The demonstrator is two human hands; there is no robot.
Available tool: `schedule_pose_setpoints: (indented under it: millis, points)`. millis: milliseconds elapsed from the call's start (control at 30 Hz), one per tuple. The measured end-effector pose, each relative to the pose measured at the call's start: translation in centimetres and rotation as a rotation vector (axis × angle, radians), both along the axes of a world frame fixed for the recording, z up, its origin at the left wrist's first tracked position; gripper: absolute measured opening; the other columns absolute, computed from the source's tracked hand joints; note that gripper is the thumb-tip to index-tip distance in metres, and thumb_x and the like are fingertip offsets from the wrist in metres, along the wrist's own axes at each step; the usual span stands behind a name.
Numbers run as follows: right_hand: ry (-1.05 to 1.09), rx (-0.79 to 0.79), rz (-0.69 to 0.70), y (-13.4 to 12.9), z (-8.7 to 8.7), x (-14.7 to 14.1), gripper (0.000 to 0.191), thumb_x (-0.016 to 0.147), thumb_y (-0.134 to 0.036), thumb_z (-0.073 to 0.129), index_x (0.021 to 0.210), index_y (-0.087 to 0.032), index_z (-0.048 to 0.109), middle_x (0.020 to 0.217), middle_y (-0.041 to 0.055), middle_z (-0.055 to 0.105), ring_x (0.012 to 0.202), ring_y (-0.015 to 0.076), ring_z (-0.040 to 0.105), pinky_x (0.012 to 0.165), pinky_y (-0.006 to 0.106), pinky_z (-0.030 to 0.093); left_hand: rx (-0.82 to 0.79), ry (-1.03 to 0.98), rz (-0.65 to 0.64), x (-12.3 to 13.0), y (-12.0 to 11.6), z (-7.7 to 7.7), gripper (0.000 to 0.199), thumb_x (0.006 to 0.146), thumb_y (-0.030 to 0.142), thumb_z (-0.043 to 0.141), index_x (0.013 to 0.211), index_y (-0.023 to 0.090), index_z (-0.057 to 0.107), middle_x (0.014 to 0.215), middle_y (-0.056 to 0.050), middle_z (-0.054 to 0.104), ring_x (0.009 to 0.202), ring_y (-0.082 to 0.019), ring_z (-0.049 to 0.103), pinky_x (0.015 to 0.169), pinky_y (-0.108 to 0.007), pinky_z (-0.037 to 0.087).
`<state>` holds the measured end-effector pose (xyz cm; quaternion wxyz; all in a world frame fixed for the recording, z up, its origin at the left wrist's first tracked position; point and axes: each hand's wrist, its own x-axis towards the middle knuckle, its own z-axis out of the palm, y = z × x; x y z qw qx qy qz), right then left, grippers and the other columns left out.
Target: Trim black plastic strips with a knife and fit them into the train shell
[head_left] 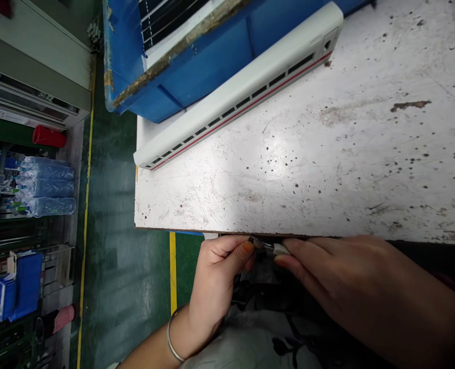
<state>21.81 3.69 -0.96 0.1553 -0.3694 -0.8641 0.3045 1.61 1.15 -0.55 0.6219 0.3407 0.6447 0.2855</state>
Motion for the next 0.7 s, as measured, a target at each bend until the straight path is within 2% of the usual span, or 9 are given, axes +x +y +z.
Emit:
schedule_pose_setpoints:
  millis: [67,167,267,367,567,700]
  points:
    - [0.013,-0.014,0.048,0.29,-0.1,0.21,0.044,0.101,-0.015,0.029,0.082,-0.026,0.066,0.069,0.0021,0.062,0.049,0.0229,0.058,0.044,0.039,0.027,0.003,0.002,-0.002,-0.01,0.03,0.0,0.04,0.093,0.032,0.062,0.058,0.017,0.05,0.058,0.003,0.038,0.059,-0.011,0.031,0.055,-0.029,0.025]
    - [0.026,-0.006,0.06,0.47,-0.15,0.31,0.038,0.096,-0.011,0.033,0.085,-0.026,0.066,0.071,0.0011,0.063,0.049,0.0229,0.057,0.044,0.038,0.026,0.007,0.006,0.0,0.0,0.08,0.02,0.039,0.093,0.032,0.063,0.058,0.017,0.051,0.058,0.002,0.039,0.059,-0.011,0.032,0.055,-0.029,0.025]
    - [0.028,0.016,0.016,0.27,0.0,0.18,0.037,0.093,-0.01,0.035,0.084,-0.025,0.067,0.069,0.0005,0.062,0.046,0.0218,0.054,0.044,0.038,0.026,0.001,0.003,0.005,0.02,0.12,0.07,0.04,0.092,0.032,0.064,0.058,0.017,0.051,0.057,0.003,0.039,0.058,-0.011,0.032,0.055,-0.028,0.026]
    - [0.01,0.036,-0.033,-0.06,0.16,-0.11,0.043,0.098,-0.014,0.031,0.08,-0.025,0.068,0.065,0.001,0.061,0.045,0.0216,0.053,0.044,0.039,0.026,-0.005,0.004,0.006,0.04,0.13,0.1,0.04,0.092,0.032,0.064,0.057,0.017,0.051,0.057,0.003,0.04,0.058,-0.011,0.032,0.055,-0.028,0.026]
    - [-0.046,0.02,-0.102,-0.2,0.22,-0.6,0.045,0.1,-0.018,0.029,0.076,-0.027,0.066,0.059,0.0026,0.058,0.045,0.0255,0.052,0.046,0.041,0.025,-0.002,0.009,0.007,0.01,0.13,0.04,0.039,0.091,0.032,0.063,0.057,0.017,0.051,0.057,0.003,0.039,0.057,-0.011,0.031,0.054,-0.028,0.026]
    - [-0.031,0.027,-0.037,-0.04,0.13,-0.2,0.043,0.099,-0.014,0.03,0.081,-0.026,0.067,0.065,0.0019,0.061,0.046,0.0238,0.056,0.045,0.039,0.028,-0.01,0.009,-0.006,-0.05,0.26,0.09,0.039,0.091,0.031,0.063,0.057,0.017,0.05,0.057,0.003,0.038,0.058,-0.012,0.031,0.055,-0.028,0.026]
